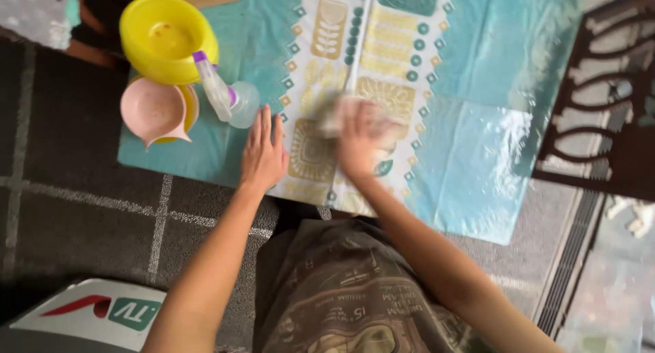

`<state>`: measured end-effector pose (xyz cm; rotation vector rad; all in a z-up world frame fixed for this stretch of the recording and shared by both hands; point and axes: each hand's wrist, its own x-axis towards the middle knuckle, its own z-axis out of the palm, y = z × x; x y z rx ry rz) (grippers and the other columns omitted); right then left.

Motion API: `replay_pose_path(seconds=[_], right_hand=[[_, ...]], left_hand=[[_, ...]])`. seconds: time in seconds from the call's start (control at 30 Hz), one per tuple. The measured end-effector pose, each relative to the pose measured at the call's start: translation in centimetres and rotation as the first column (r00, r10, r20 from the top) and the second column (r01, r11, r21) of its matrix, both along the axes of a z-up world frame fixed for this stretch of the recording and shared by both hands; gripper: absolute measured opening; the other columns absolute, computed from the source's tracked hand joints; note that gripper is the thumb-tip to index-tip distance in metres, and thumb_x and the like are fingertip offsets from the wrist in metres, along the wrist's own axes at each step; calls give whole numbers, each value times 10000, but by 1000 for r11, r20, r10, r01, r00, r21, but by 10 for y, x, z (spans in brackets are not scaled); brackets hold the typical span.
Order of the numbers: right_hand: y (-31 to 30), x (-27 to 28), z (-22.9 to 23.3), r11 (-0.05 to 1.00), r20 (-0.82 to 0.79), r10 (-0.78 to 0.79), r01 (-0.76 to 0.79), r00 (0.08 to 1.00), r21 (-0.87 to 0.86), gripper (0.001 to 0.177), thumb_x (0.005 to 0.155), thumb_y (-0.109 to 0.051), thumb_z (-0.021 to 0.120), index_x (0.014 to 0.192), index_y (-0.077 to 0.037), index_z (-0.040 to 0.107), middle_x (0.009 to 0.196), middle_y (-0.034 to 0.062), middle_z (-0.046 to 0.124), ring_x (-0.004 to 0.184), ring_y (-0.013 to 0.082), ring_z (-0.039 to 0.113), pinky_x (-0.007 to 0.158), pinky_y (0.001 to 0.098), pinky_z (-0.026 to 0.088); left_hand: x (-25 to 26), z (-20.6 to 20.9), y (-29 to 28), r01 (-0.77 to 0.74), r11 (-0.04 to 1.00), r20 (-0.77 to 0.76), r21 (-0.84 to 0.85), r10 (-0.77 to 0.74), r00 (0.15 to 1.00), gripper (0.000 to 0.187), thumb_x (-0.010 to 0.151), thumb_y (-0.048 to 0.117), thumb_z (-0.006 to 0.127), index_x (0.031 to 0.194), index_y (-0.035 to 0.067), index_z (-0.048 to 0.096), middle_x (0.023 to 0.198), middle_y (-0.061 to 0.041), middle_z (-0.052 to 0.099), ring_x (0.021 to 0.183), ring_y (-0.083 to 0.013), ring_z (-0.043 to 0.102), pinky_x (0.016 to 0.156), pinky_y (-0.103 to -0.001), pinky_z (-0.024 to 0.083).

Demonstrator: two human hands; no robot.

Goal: Wet a rag at the sink, then spray and wipe down a dining table.

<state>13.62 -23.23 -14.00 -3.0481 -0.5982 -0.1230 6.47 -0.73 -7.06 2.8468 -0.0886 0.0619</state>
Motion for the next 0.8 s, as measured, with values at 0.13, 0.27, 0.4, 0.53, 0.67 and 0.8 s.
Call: replay_pose_path(seconds=[0.13,0.27,0.4,0.53,0.67,0.8], right_hand=[[77,-10,27,952,-49,217,-200,975,230,763,943,-152,568,1659,-205,310,1694,140,305,1601,350,196,1237,744,74],[45,2,45,933,102,285,-300,953,201,724,940,-135,585,1626,-187,360,1651,139,386,1558,312,295,1202,725,128],[-66,5,33,989,151,131,-139,980,47,781,869,-19,584,1596,-263,442,1628,36,434,1561,216,353,1286,618,196],[-231,8,6,987,128,-58,76,990,-139,778,937,-37,606,1681,-151,411,1722,93,390,1624,309,324,1335,611,132],[-276,11,30,849,50,-527,527,848,15,802,962,-89,571,1720,-147,317,1729,127,320,1618,350,221,1205,749,-24],[-228,31,11,757,74,-653,649,754,70,917,848,-95,593,1704,-89,264,1727,202,268,1603,418,127,1111,801,-61]], left_hand=[[-9,-22,4,-47,998,-6,33,47,999,678,924,243,608,1465,-89,372,1657,-292,237,1533,-441,252,1252,-515,263],[-3,-17,8,-25,995,-19,93,27,999,748,918,269,592,1516,-105,341,1664,-275,246,1543,-424,259,1266,-513,248],[0,-17,8,8,993,-22,120,-5,1000,776,917,277,573,1546,-108,333,1641,-299,274,1518,-438,286,1245,-518,258],[4,-16,7,42,987,-43,157,-36,998,769,917,281,567,1533,-115,330,1622,-316,294,1510,-445,300,1237,-520,265],[0,-17,8,52,987,-22,149,-50,999,773,943,293,552,1541,-131,307,1625,-326,295,1516,-450,313,1251,-521,270],[-6,-29,10,13,998,68,58,-17,998,793,971,290,554,1563,-140,247,1634,-342,275,1513,-473,326,1264,-529,279]])
